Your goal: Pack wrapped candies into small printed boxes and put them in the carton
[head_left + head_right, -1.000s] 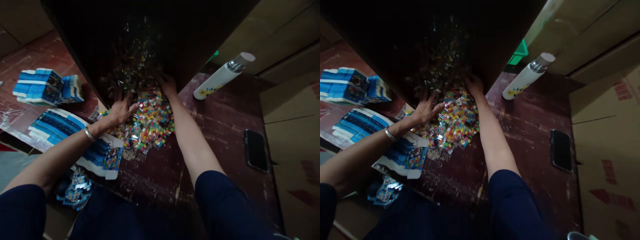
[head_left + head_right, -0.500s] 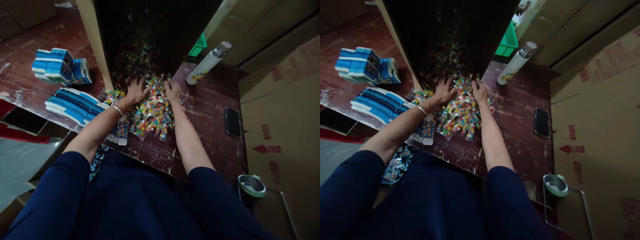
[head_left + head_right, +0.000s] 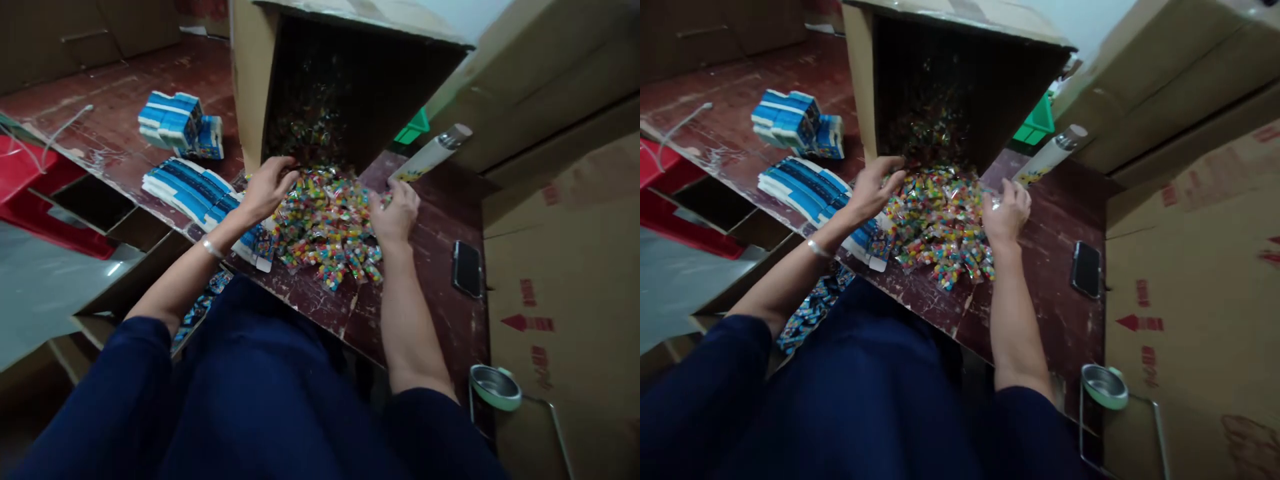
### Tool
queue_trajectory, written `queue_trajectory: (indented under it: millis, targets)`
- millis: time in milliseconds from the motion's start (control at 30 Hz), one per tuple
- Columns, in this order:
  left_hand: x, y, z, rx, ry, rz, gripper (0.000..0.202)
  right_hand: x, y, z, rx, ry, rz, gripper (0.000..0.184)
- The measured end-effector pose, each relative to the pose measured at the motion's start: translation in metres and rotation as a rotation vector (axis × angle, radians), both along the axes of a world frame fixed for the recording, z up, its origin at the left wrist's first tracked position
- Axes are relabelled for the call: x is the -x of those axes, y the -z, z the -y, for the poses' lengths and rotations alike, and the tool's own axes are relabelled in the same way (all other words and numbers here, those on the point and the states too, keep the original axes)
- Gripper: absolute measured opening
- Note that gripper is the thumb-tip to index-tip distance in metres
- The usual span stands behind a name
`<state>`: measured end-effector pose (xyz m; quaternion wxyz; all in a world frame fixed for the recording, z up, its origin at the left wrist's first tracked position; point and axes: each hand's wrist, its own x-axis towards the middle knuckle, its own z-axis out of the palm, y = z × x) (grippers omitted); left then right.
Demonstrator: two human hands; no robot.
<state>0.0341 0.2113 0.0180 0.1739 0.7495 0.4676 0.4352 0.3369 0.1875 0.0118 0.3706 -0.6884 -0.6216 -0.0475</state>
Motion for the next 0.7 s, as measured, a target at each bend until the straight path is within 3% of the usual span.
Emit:
queue_trajectory:
  millis: [100,167,200,300,400,500,533,700]
  targets:
    - [0.055,0.002,0.078,0.130,-0.240,0.114,0.033,0.057,-0.003,0.053,0.081,-0.504,-0.001,0.035]
    - [0.076,0.009,0.122,0.271,-0.312,0.214,0.028,0.102,0.008,0.084,0.184,-0.843,0.052,0.043]
    - [0.082,0.014,0.138,0.333,-0.314,0.269,0.027,0.120,0.016,0.095,0.210,-0.938,0.102,0.050]
    - [0.085,0.025,0.164,0.532,-0.214,0.448,0.031,0.151,0.043,0.106,0.257,-0.924,0.139,0.055]
    - [0.078,0.029,0.170,0.657,-0.114,0.602,0.038,0.149,0.057,0.099,0.258,-0.875,0.073,0.038]
    - [0.071,0.031,0.173,0.797,-0.050,0.742,0.045,0.138,0.056,0.099,0.175,-0.920,0.013,0.009]
    - [0.067,0.032,0.174,0.856,-0.030,0.800,0.046,0.136,0.053,0.103,0.108,-0.912,-0.004,0.006]
    - [0.042,0.033,0.181,1.111,0.148,1.148,0.046,0.135,0.038,0.148,-0.291,-0.882,0.037,0.022]
